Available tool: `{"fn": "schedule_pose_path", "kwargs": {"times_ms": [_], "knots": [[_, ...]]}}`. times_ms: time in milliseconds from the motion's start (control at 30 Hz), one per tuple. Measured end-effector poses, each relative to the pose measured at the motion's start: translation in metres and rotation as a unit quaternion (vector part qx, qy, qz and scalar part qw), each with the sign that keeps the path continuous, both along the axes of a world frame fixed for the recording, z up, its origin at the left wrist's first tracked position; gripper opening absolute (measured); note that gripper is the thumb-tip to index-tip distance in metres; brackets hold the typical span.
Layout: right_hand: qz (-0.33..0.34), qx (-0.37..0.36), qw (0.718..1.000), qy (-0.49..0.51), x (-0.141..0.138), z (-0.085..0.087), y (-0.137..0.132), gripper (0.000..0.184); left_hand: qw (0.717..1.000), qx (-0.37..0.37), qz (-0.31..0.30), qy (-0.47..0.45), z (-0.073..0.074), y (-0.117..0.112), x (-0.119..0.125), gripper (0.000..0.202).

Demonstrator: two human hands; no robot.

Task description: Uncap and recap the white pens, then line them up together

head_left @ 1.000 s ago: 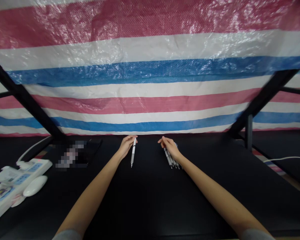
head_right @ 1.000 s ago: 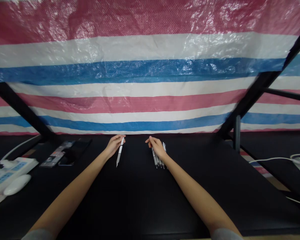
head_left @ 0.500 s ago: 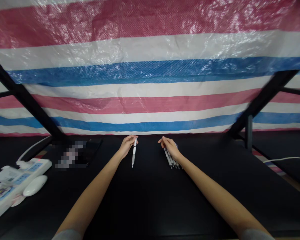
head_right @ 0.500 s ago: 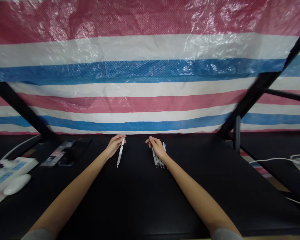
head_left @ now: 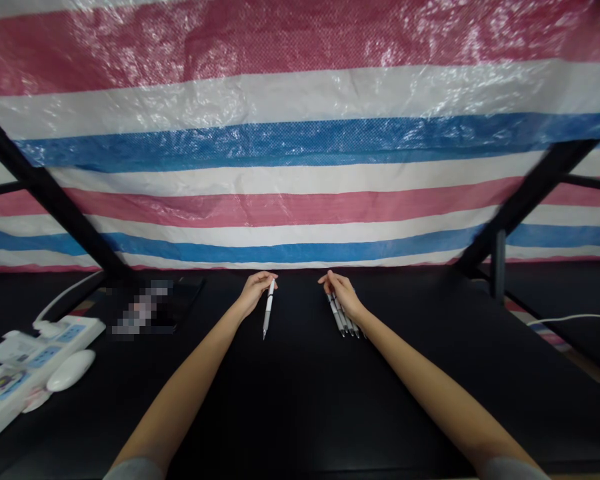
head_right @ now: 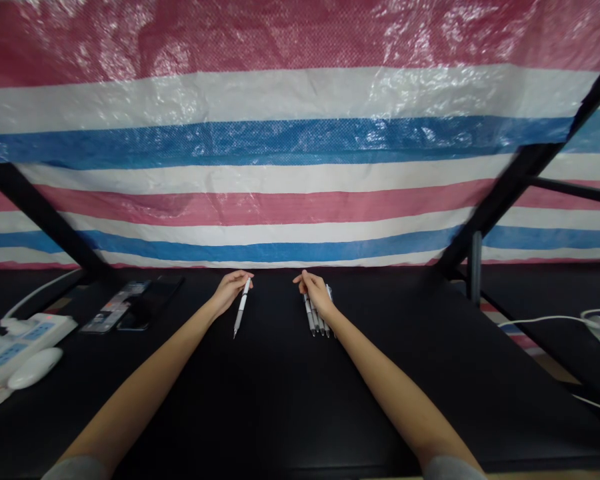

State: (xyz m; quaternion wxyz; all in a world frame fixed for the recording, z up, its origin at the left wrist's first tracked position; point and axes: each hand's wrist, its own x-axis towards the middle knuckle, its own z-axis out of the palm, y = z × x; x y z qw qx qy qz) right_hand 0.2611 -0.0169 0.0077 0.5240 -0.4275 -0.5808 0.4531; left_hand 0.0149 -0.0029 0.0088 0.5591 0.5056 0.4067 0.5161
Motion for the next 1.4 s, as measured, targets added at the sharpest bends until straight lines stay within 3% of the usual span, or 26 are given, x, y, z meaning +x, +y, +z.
{"fn": "schedule_pose_path", "kwargs": {"times_ms": [133,267,333,433,500,633,700,800,933,1133,1267,1400], "knots": [[-0.016,-0.011,0.998,0.059,0.001,0.000,0.002,0.052,1.000,0.022,0.013,0.016,-0.001,0.000,0.000,0.028],[-0.033,-0.018,0.995,0.093,0.007,0.005,0.006,0.050,0.994,0.063,0.012,0.089,-0.002,-0.002,0.003,0.030],[-0.032,-0.008,0.998,0.054,0.013,0.011,0.008,0.049,0.987,0.086,-0.001,0.139,-0.002,-0.003,0.005,0.030],[0.027,0.002,0.993,-0.116,0.024,0.025,0.009,0.049,0.966,0.136,-0.018,0.221,-0.005,-0.004,0.008,0.027],[0.073,0.011,0.961,-0.267,0.031,0.035,0.007,0.046,0.943,0.174,-0.003,0.285,-0.007,-0.004,0.009,0.022],[0.112,0.003,0.853,-0.510,0.036,0.048,-0.002,0.035,0.884,0.231,0.058,0.402,-0.011,0.000,0.010,0.015],[0.098,-0.012,0.813,-0.574,0.035,0.051,-0.006,0.028,0.860,0.243,0.076,0.443,-0.013,0.001,0.009,0.015],[0.086,-0.025,0.787,-0.611,0.030,0.051,-0.010,0.027,0.831,0.247,0.085,0.492,-0.015,0.001,0.009,0.017],[0.095,-0.028,0.770,-0.630,0.023,0.049,-0.012,0.027,0.803,0.250,0.092,0.533,-0.016,0.000,0.009,0.018],[0.094,-0.016,0.754,-0.650,0.017,0.042,-0.013,0.028,0.801,0.259,0.063,0.535,-0.014,-0.002,0.011,0.016],[0.093,-0.034,0.765,-0.636,0.017,0.043,-0.012,0.026,0.802,0.264,0.042,0.535,-0.010,-0.005,0.012,0.015],[0.108,-0.060,0.797,-0.591,0.021,0.048,-0.010,0.025,0.790,0.257,0.044,0.555,-0.007,-0.007,0.013,0.016]]}}
